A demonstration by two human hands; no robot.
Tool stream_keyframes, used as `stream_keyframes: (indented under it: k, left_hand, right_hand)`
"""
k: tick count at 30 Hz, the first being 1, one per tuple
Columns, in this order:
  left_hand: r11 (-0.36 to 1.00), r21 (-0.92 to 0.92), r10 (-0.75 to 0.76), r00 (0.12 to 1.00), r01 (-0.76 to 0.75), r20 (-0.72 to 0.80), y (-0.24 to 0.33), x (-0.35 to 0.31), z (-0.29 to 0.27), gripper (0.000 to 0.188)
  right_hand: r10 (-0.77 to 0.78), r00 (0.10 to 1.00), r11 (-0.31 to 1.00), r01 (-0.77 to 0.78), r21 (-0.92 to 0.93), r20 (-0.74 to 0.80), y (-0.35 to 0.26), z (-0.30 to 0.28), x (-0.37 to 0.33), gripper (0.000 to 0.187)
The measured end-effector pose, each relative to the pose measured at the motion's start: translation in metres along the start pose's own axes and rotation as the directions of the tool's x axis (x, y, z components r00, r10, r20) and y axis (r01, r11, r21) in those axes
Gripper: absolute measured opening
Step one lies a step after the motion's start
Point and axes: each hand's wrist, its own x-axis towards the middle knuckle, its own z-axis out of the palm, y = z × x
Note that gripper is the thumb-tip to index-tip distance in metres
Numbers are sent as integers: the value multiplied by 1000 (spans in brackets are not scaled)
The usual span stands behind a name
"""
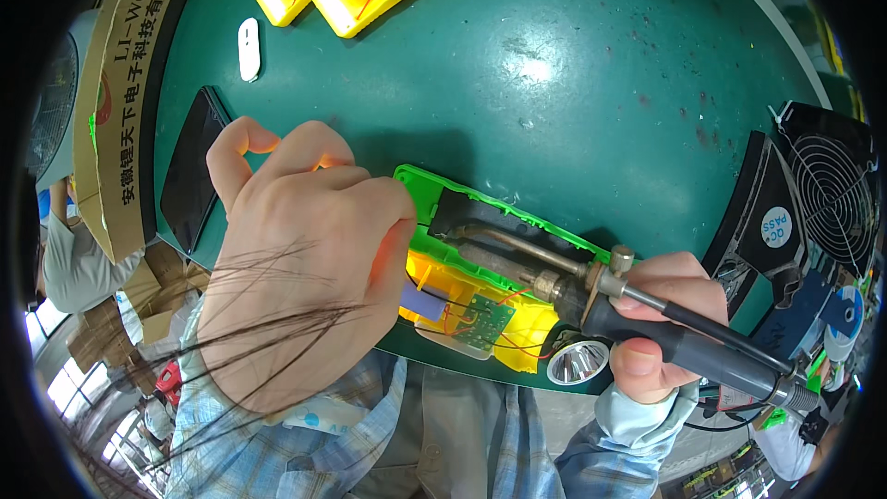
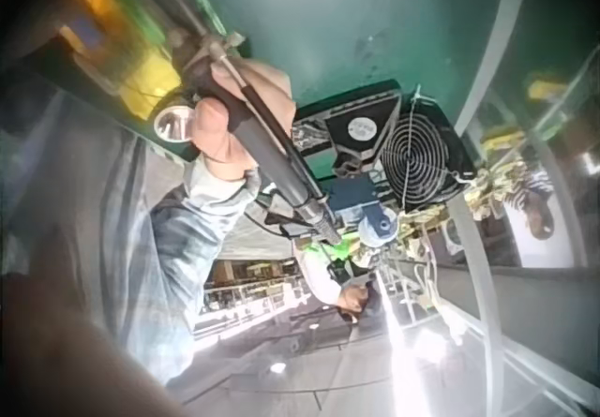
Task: The person connects wires on a circuit board inside a flashlight housing using a soldering iron.
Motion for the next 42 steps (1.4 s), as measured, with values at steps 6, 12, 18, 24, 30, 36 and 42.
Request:
stream_keyframes:
  k: [6, 12, 18, 24, 30, 36, 42]
  left_hand:
    - [982, -188, 14, 1000, -11, 12, -4, 1, -10, 4]
    - [981, -194, -12, 998, 23, 59, -2, 1, -10, 5]
    - [986, -166, -21, 997, 33, 72, -2, 2, -6, 6]
    - [999, -30, 13, 999, -12, 47, 0, 1, -12, 5]
    - [997, -54, 46, 998, -48, -33, -2, -1, -8, 6]
    - [993, 113, 26, 999, -24, -19, 3, -1, -9, 6]
    - [997, -58, 40, 984, -51, -173, -2, -2, 5, 9]
  right_hand:
    - [44, 999, 998, -44, -37, -6, -1, 1, 1, 38]
    - [-6, 1000, 1000, 6, -2, 1, 0, 4, 2, 35]
    - [-28, 999, 1000, 28, -8, 33, 2, 0, 0, 33]
    - [-16, 999, 1000, 16, -4, 42, 2, 0, 0, 33]
    - [38, 999, 999, -37, -9, 32, -1, 1, 0, 33]
    - [-32, 999, 999, 32, 4, 30, 3, 1, 1, 34]
    - [-79, 996, 997, 80, -11, 46, 3, 0, 2, 35]
